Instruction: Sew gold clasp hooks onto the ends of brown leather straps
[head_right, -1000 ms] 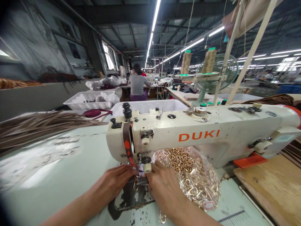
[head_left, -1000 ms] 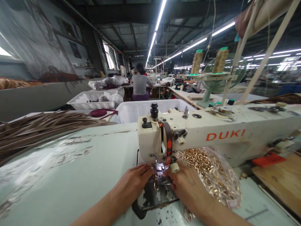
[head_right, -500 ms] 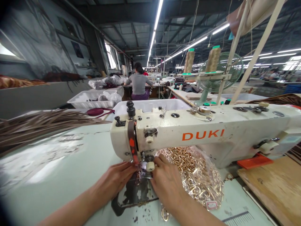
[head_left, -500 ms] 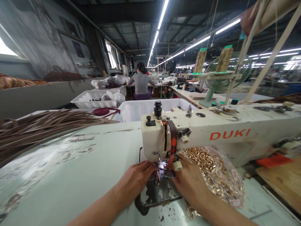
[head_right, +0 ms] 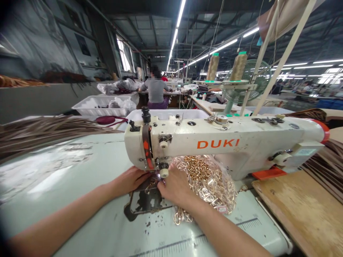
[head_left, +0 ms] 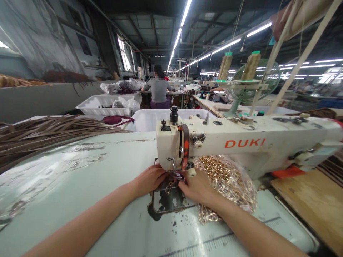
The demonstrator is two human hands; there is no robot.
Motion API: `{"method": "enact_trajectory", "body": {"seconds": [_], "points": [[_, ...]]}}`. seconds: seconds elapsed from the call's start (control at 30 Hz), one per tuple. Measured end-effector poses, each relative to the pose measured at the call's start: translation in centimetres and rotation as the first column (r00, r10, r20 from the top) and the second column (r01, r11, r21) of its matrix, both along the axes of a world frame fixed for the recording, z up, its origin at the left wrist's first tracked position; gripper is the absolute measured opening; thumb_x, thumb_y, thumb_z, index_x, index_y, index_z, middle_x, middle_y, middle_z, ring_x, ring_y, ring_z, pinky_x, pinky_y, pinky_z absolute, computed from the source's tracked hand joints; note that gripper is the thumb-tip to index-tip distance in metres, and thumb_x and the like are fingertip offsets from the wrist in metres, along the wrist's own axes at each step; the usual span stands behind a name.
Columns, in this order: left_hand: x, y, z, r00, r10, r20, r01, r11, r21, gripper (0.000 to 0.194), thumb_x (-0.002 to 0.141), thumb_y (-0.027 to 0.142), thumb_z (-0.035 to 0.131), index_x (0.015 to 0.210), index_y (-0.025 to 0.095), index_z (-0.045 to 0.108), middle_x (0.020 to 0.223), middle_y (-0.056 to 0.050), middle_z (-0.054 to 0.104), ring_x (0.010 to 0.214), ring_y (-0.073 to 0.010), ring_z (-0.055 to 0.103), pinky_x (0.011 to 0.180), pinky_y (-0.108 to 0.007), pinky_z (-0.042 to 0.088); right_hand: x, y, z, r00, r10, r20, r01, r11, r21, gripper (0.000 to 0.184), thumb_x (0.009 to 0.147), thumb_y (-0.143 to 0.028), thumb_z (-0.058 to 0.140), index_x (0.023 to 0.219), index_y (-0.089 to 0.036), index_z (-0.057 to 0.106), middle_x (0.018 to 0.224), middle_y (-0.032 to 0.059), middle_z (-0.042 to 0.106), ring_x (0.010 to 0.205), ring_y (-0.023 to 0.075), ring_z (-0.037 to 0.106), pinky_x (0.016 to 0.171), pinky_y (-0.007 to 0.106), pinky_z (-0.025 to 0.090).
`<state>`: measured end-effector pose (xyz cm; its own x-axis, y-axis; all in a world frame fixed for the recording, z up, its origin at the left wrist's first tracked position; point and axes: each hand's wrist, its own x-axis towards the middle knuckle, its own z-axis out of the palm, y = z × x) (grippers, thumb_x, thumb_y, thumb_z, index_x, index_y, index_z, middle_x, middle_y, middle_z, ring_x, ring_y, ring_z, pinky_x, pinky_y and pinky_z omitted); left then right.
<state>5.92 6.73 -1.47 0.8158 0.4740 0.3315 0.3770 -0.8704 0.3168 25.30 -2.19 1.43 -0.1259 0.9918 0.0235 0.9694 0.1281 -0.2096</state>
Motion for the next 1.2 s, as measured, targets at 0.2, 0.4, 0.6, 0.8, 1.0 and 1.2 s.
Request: {"method": "enact_trajectory", "body": {"seconds": [0.2, 0.4, 0.6, 0.8, 1.0, 1.2], "points": [[0.3, -0.8, 1.0, 0.994, -0.056, -0.095, 0.067, 0.991, 0.115, 0.021, 0.095, 0.012, 0.043, 0.099, 0.018, 0.063, 0.111, -0.007, 0.064, 0.11, -0.021, 0.056, 0.101, -0.033, 0.042, 0.4, -1.6, -0.5, 0.991, 0.119, -0.059, -0.108, 0.98, 0.17, 0.018, 0.09, -0.028, 0.053, 0.104, -0.024, 0.063, 0.102, 0.0031, 0.066, 0.089, 0.0208, 0.063, 0.073, 0.03, 0.044], [0.3, -1.0, 1.0, 0.992, -0.004, -0.128, 0.034, 0.973, 0.229, 0.016, 0.089, 0.007, 0.049, 0.08, 0.015, 0.059, 0.095, -0.008, 0.064, 0.095, -0.0215, 0.059, 0.094, -0.036, 0.045, -0.2, -2.2, -1.4, 0.865, 0.436, 0.248, -0.487, 0.848, 0.21, 0.007, 0.093, -0.015, 0.051, 0.097, -0.017, 0.056, 0.09, 0.0034, 0.063, 0.077, 0.0206, 0.061, 0.056, 0.031, 0.039], [0.6, -1.6, 0.9, 0.987, 0.034, -0.159, 0.016, 0.952, 0.305, 0.013, 0.086, 0.006, 0.053, 0.078, 0.014, 0.059, 0.085, -0.007, 0.063, 0.089, -0.0215, 0.06, 0.093, -0.036, 0.046, -1.0, -1.7, -1.7, 0.809, 0.441, 0.389, -0.555, 0.79, 0.26, 0.015, 0.086, -0.006, 0.055, 0.098, -0.013, 0.054, 0.09, 0.0059, 0.06, 0.074, 0.0199, 0.06, 0.051, 0.03, 0.037], [0.6, -2.2, 1.0, 0.978, 0.08, -0.194, -0.009, 0.94, 0.342, 0.01, 0.087, 0.007, 0.052, 0.088, 0.013, 0.06, 0.092, -0.008, 0.062, 0.097, -0.024, 0.058, 0.094, -0.037, 0.046, -0.5, -1.7, -1.0, 0.894, 0.406, 0.187, -0.439, 0.877, 0.196, 0.009, 0.089, -0.022, 0.057, 0.097, -0.016, 0.055, 0.093, 0.005, 0.063, 0.081, 0.0202, 0.061, 0.064, 0.03, 0.045], [0.4, -2.3, 0.9, 0.968, 0.12, -0.221, -0.035, 0.935, 0.354, 0.014, 0.089, 0.008, 0.046, 0.091, 0.014, 0.06, 0.097, -0.008, 0.061, 0.096, -0.0235, 0.058, 0.093, -0.036, 0.047, -1.4, -2.3, -1.0, 0.967, 0.223, 0.122, -0.239, 0.961, 0.137, 0.027, 0.08, -0.013, 0.061, 0.106, -0.015, 0.051, 0.098, 0.0089, 0.063, 0.078, 0.0227, 0.063, 0.062, 0.03, 0.045], [0.5, -2.3, 1.0, 0.972, 0.112, -0.207, -0.036, 0.939, 0.342, 0.016, 0.091, 0.01, 0.045, 0.087, 0.014, 0.06, 0.095, -0.009, 0.061, 0.095, -0.0234, 0.058, 0.093, -0.037, 0.048, -2.2, -2.0, -1.7, 0.988, 0.123, 0.099, -0.135, 0.982, 0.129, 0.032, 0.08, -0.009, 0.049, 0.112, -0.01, 0.047, 0.099, 0.0145, 0.063, 0.077, 0.0246, 0.063, 0.061, 0.032, 0.045]]}}
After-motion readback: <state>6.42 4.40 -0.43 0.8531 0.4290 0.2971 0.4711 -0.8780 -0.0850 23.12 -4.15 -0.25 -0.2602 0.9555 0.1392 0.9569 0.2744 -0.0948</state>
